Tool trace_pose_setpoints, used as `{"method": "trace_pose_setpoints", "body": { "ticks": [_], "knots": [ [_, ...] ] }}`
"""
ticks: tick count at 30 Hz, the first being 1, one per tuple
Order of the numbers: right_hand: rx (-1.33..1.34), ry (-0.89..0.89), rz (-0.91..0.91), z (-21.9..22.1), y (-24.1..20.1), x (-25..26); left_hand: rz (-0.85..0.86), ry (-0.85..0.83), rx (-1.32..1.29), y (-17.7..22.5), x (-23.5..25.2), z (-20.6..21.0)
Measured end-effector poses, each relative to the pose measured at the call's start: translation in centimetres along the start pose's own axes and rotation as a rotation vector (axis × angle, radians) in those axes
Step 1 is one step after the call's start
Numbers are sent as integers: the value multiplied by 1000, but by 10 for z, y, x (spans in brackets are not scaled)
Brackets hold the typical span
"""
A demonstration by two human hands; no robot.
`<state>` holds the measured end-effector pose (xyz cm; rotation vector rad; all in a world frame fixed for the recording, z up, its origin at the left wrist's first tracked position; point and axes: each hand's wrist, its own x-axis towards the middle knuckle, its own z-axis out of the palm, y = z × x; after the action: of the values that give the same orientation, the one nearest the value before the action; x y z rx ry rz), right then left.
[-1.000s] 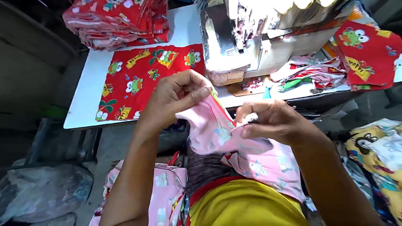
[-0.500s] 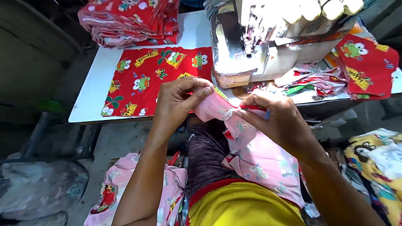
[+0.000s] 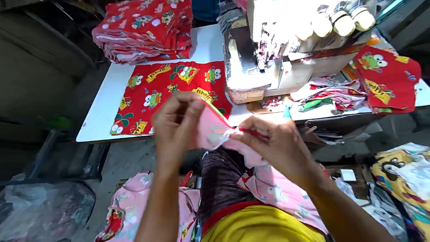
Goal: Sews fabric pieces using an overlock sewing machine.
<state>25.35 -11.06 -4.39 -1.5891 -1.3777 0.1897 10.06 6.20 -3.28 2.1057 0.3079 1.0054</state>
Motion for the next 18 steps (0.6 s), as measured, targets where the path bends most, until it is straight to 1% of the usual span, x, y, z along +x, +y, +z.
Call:
{"method": "trace_pose_setpoints", "body": {
  "ticks": [2, 4, 6, 8, 9, 11, 13, 14, 16, 18],
  "knots": [
    [193, -24, -9, 5, 0, 1, 207, -133, 139, 3, 43, -27],
    [332, -2, 27, 7, 6, 5, 305, -298, 230, 13, 94, -33],
    [418, 63, 79, 7, 21, 12, 307, -434, 283, 13, 139, -14],
    [471, 135, 188, 7, 41, 16, 293, -536, 358, -5, 170, 16],
    [478, 163, 240, 8, 54, 16, 285, -556, 376, -19, 176, 33],
    [470, 174, 343, 10, 77, 11, 252, -521, 416, -45, 172, 66],
    [432, 143, 396, 6, 94, 4, 188, -413, 488, -57, 154, 88],
    [430, 129, 408, 4, 99, 1, 170, -336, 531, -56, 143, 95],
    [469, 108, 414, -3, 105, -2, 201, -209, 611, -46, 120, 103],
    [517, 95, 404, -7, 109, -2, 191, -172, 692, -30, 93, 105]
  ]
}}
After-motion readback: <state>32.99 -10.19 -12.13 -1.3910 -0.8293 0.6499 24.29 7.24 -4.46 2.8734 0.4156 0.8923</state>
